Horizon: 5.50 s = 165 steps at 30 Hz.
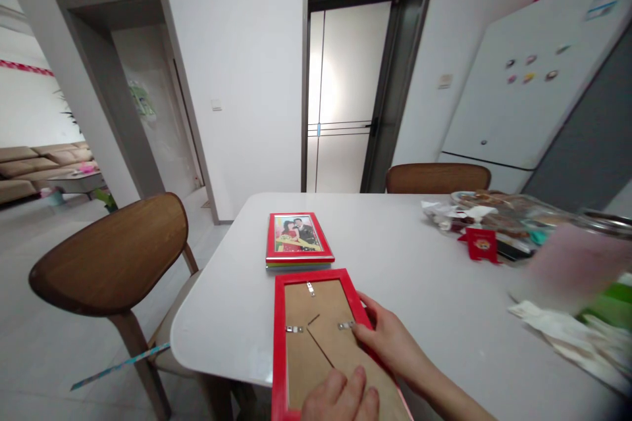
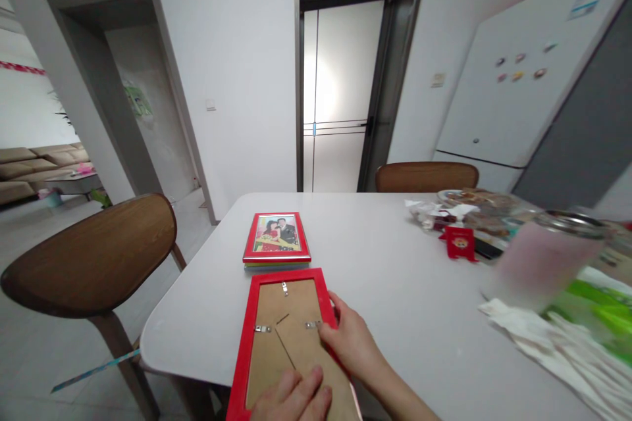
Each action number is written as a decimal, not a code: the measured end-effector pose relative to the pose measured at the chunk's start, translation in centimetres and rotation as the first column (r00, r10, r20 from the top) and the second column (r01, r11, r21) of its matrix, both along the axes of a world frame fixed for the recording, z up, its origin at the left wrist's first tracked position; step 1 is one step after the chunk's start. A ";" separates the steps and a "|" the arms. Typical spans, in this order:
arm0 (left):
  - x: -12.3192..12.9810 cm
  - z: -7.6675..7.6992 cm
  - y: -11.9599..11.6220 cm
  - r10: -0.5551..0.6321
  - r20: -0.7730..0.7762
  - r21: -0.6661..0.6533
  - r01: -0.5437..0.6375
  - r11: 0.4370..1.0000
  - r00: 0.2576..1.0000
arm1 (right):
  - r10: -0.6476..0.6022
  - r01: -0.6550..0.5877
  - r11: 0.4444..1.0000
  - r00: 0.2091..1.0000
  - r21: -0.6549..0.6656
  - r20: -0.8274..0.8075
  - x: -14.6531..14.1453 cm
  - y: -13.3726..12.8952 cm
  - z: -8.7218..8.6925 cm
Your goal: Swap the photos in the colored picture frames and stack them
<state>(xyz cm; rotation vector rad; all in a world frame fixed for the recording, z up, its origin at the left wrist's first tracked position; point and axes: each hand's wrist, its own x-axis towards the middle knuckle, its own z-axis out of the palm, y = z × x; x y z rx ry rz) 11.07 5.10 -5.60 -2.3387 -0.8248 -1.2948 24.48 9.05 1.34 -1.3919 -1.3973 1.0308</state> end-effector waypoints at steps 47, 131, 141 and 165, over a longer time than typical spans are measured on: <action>-8.5 3.8 5.0 0.215 0.066 -0.794 -0.079 0.602 0.974 | -0.085 -0.162 0.962 0.593 0.221 0.801 -5.6 4.5 -0.5; -5.5 6.9 1.9 0.069 -0.059 -0.846 -0.086 0.526 0.996 | -0.143 0.140 0.989 0.828 0.047 0.541 0.3 0.0 -0.1; -1.0 8.9 -0.3 -0.143 -0.011 -0.784 0.080 0.616 0.990 | -0.133 0.000 0.973 0.815 -0.230 -0.564 -0.7 -1.5 3.8; -13.1 6.8 0.2 0.372 -0.054 -0.885 -0.217 0.413 0.927 | -0.180 0.184 0.980 0.695 0.069 0.697 4.1 1.4 -1.1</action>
